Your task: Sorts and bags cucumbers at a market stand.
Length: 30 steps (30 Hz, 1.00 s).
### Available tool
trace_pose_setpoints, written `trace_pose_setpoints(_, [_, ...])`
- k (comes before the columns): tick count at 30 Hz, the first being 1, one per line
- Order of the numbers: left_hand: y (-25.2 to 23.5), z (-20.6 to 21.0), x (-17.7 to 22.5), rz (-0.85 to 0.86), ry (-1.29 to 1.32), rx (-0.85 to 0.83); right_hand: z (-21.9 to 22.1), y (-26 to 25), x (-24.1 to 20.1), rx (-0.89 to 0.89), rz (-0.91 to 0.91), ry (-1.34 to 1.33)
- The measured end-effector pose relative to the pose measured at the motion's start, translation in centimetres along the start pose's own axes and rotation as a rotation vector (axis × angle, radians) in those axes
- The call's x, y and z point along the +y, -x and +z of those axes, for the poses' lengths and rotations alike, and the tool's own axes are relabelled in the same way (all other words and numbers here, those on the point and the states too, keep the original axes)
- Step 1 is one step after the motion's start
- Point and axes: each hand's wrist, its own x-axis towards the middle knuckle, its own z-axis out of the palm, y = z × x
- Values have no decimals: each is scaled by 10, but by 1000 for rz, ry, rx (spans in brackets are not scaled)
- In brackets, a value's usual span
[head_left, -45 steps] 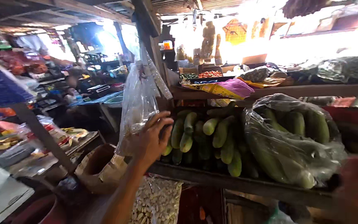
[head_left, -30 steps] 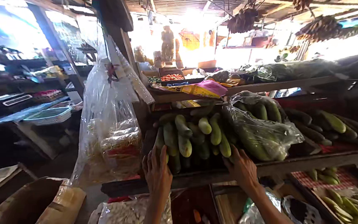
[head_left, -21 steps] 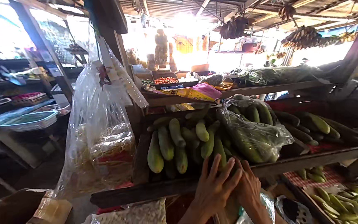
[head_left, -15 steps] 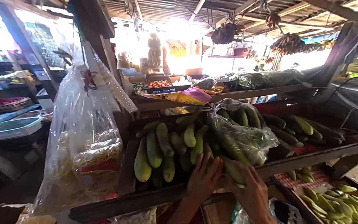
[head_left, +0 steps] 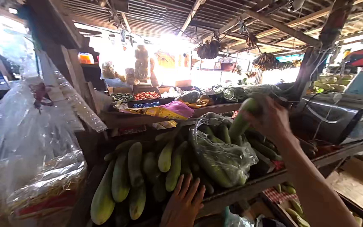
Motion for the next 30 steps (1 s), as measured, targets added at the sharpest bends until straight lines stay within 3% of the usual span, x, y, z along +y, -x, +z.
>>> trace_pose_setpoints(2, [-1,-2,-1,5,-9,-21,34,-19,20,-188,32,-2])
trace_pose_setpoints(5, [0,-5,-1,13,-25,-27,90,-28,37,-719,163,49])
trace_pose_setpoints(7, [1,-7,-1,10,-26,-17,127,-15,42,-1016,188,159])
trace_pose_setpoints(8, [3,-8,-1,7,-19,-7,139,-4,44,-1071,197,178])
trace_pose_setpoints(16, [6,-17,-3,-34,106,-9,118,47,81,-708,330,-6])
trace_pose_setpoints(19, [7,-16,-3,-60,112,21,135,43,95,-712,375,22])
trace_pose_setpoints(22, [9,-21,3,-175,55,129,138,49,76,-878,343,119])
trace_pose_setpoints(25, [6,-27,6,-278,15,138,122,45,67,-919,231,36])
trace_pose_setpoints(27, [4,-27,6,-285,36,109,105,26,40,-1034,324,178])
trace_pose_setpoints(28, [4,-26,6,-277,39,95,102,17,26,-1025,342,271])
trace_pose_setpoints(30, [5,-22,4,-243,36,91,105,13,-12,-720,110,252])
